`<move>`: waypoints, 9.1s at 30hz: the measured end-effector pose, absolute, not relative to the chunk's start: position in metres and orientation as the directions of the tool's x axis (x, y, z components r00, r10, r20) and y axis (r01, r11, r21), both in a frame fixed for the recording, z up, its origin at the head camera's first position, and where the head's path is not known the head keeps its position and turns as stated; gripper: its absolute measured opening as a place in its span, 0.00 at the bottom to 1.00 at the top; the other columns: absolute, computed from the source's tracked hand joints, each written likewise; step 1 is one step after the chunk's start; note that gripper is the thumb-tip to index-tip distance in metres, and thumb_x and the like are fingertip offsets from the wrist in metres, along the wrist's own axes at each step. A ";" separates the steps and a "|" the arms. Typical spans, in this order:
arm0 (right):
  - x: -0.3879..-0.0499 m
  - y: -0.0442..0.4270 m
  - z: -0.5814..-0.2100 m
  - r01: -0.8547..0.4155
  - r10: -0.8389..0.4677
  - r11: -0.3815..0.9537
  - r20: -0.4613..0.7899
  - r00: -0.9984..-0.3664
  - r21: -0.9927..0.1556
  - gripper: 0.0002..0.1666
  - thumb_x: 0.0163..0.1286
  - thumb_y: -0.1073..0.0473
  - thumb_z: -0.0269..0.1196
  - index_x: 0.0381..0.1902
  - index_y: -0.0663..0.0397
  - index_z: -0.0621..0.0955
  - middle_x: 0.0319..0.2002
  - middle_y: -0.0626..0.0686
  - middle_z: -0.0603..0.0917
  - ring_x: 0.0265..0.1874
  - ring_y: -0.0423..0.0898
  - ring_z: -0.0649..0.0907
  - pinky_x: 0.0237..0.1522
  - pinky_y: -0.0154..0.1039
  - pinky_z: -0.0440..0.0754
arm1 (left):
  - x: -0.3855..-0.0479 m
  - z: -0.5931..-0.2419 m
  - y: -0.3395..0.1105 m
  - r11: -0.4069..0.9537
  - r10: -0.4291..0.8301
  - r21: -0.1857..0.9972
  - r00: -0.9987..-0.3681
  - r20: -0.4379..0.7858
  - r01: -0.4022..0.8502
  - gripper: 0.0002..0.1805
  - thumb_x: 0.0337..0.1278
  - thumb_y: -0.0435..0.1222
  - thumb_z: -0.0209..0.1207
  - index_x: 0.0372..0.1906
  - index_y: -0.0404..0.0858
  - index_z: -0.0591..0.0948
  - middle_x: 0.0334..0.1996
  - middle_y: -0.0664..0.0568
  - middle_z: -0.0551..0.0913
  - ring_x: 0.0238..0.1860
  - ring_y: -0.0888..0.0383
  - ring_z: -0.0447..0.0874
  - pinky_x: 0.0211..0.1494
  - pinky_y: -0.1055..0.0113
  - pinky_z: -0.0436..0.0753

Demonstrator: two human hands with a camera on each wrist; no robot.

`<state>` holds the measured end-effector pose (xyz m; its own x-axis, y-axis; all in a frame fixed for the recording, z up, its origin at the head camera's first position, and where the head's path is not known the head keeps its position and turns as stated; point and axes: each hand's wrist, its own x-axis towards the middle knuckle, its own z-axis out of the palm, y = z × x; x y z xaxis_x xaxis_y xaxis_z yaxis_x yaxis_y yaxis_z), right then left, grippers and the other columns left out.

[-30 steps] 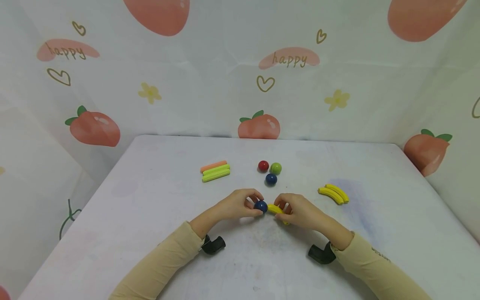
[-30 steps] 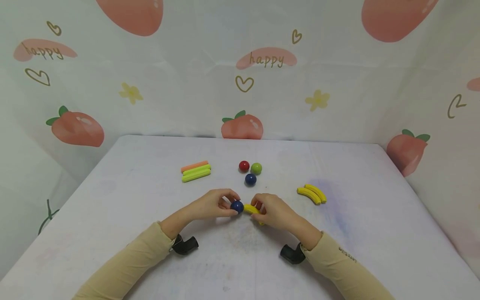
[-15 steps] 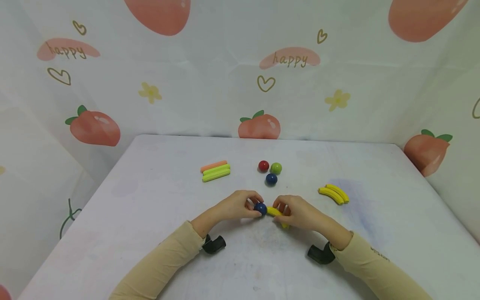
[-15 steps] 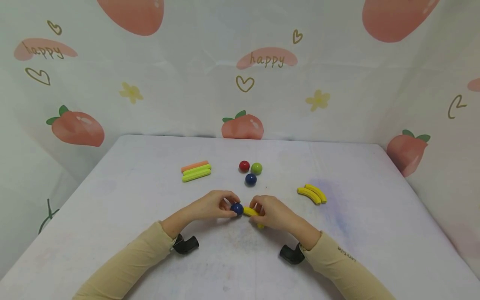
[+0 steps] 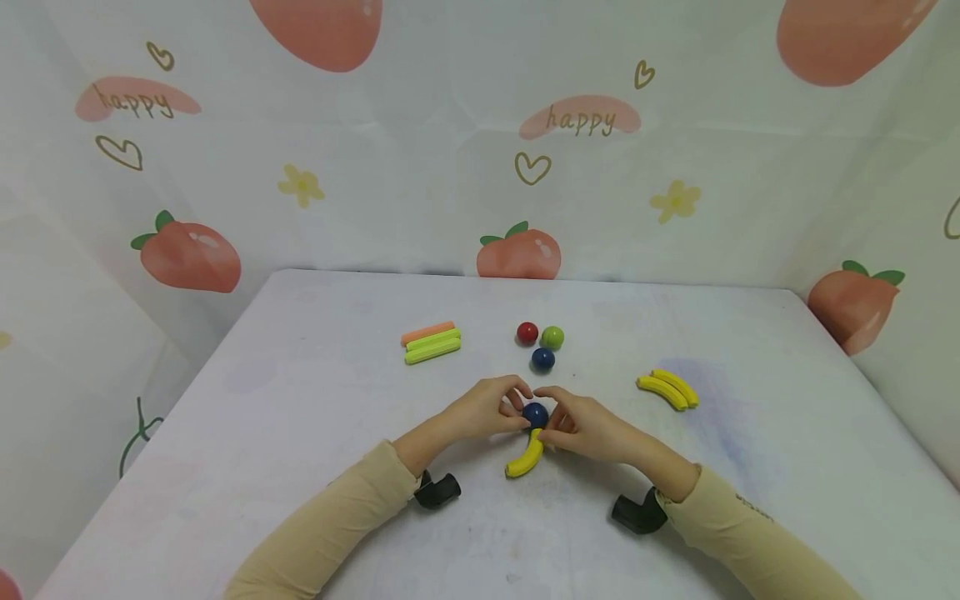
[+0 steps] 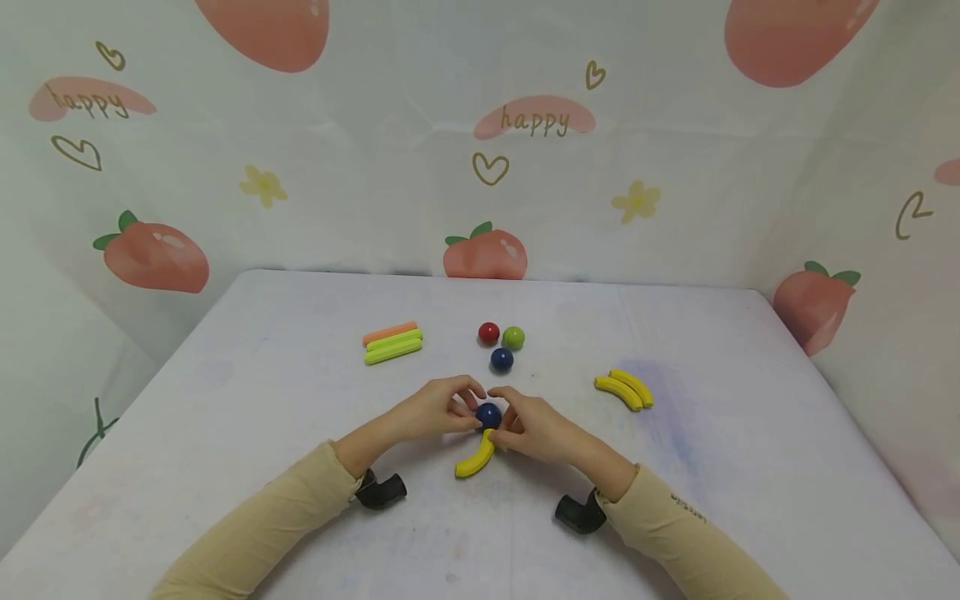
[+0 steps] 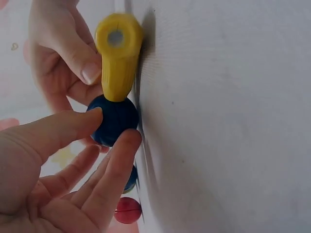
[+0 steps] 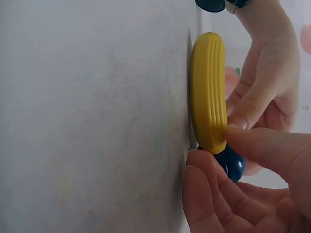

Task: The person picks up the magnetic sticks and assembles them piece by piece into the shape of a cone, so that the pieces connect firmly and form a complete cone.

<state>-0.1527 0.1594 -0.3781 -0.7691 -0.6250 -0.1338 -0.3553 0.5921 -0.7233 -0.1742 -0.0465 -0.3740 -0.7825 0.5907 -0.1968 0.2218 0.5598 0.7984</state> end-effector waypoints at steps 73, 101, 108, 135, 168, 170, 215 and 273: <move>-0.173 0.258 -0.361 -0.181 -0.233 0.852 -0.046 -0.971 -0.491 0.12 0.56 0.61 0.67 0.36 0.64 0.80 0.35 0.59 0.82 0.33 0.49 0.77 0.34 0.38 0.74 | -0.175 -0.371 -0.076 0.598 0.707 0.708 -0.662 -0.246 0.376 0.07 0.51 0.34 0.65 0.36 0.42 0.82 0.32 0.54 0.80 0.30 0.63 0.72 0.34 0.77 0.73; -0.163 0.204 -0.371 -0.205 -0.349 0.640 -0.042 -0.936 -0.740 0.18 0.59 0.57 0.66 0.41 0.65 0.77 0.34 0.56 0.81 0.32 0.44 0.81 0.34 0.30 0.79 | -0.174 -0.369 -0.076 0.587 0.715 0.718 -0.655 -0.244 0.374 0.06 0.50 0.33 0.65 0.36 0.41 0.82 0.32 0.53 0.81 0.29 0.64 0.72 0.34 0.78 0.73; -0.162 0.196 -0.373 -0.080 -0.320 0.571 -0.132 -0.938 -0.817 0.21 0.61 0.57 0.65 0.44 0.68 0.73 0.33 0.55 0.77 0.28 0.42 0.80 0.28 0.30 0.79 | -0.174 -0.369 -0.076 0.581 0.722 0.719 -0.650 -0.238 0.381 0.06 0.50 0.34 0.65 0.35 0.41 0.82 0.32 0.53 0.81 0.29 0.64 0.73 0.34 0.78 0.73; -0.162 0.186 -0.376 -0.064 -0.333 0.668 -0.221 -0.917 -0.741 0.25 0.64 0.55 0.62 0.54 0.64 0.72 0.41 0.62 0.81 0.29 0.42 0.81 0.33 0.35 0.83 | -0.168 -0.369 -0.064 0.550 0.770 0.714 -0.594 -0.232 0.434 0.06 0.50 0.34 0.66 0.36 0.41 0.83 0.33 0.54 0.83 0.30 0.67 0.72 0.36 0.79 0.74; -0.158 0.188 -0.374 -0.197 -0.413 0.718 -0.181 -0.892 -0.667 0.22 0.59 0.56 0.67 0.47 0.62 0.77 0.37 0.57 0.83 0.30 0.43 0.81 0.33 0.36 0.81 | -0.155 -0.370 -0.044 0.508 0.813 0.722 -0.538 -0.223 0.470 0.06 0.50 0.35 0.66 0.34 0.41 0.82 0.25 0.58 0.77 0.26 0.70 0.69 0.31 0.81 0.70; -0.159 0.188 -0.374 -0.203 -0.419 0.714 -0.178 -0.890 -0.670 0.21 0.59 0.56 0.66 0.46 0.62 0.77 0.37 0.56 0.83 0.31 0.43 0.81 0.33 0.36 0.81 | -0.155 -0.369 -0.044 0.511 0.809 0.726 -0.542 -0.225 0.460 0.06 0.50 0.36 0.66 0.34 0.41 0.82 0.25 0.58 0.77 0.26 0.69 0.69 0.31 0.81 0.70; -0.161 0.192 -0.373 -0.222 -0.485 0.674 -0.195 -0.853 -0.704 0.20 0.61 0.56 0.65 0.47 0.62 0.78 0.37 0.56 0.82 0.32 0.43 0.81 0.35 0.36 0.82 | -0.239 -0.375 -0.015 0.733 0.523 0.585 -0.838 -0.156 0.349 0.22 0.52 0.41 0.65 0.53 0.46 0.75 0.50 0.45 0.79 0.41 0.55 0.77 0.48 0.66 0.79; -0.156 0.186 -0.371 -0.238 -0.518 0.647 -0.188 -0.835 -0.724 0.21 0.61 0.58 0.65 0.49 0.61 0.76 0.38 0.55 0.81 0.35 0.44 0.80 0.38 0.38 0.82 | -0.187 -0.371 -0.044 0.570 0.651 0.743 -0.745 -0.147 0.351 0.17 0.54 0.35 0.63 0.50 0.38 0.77 0.47 0.43 0.81 0.37 0.60 0.80 0.42 0.74 0.79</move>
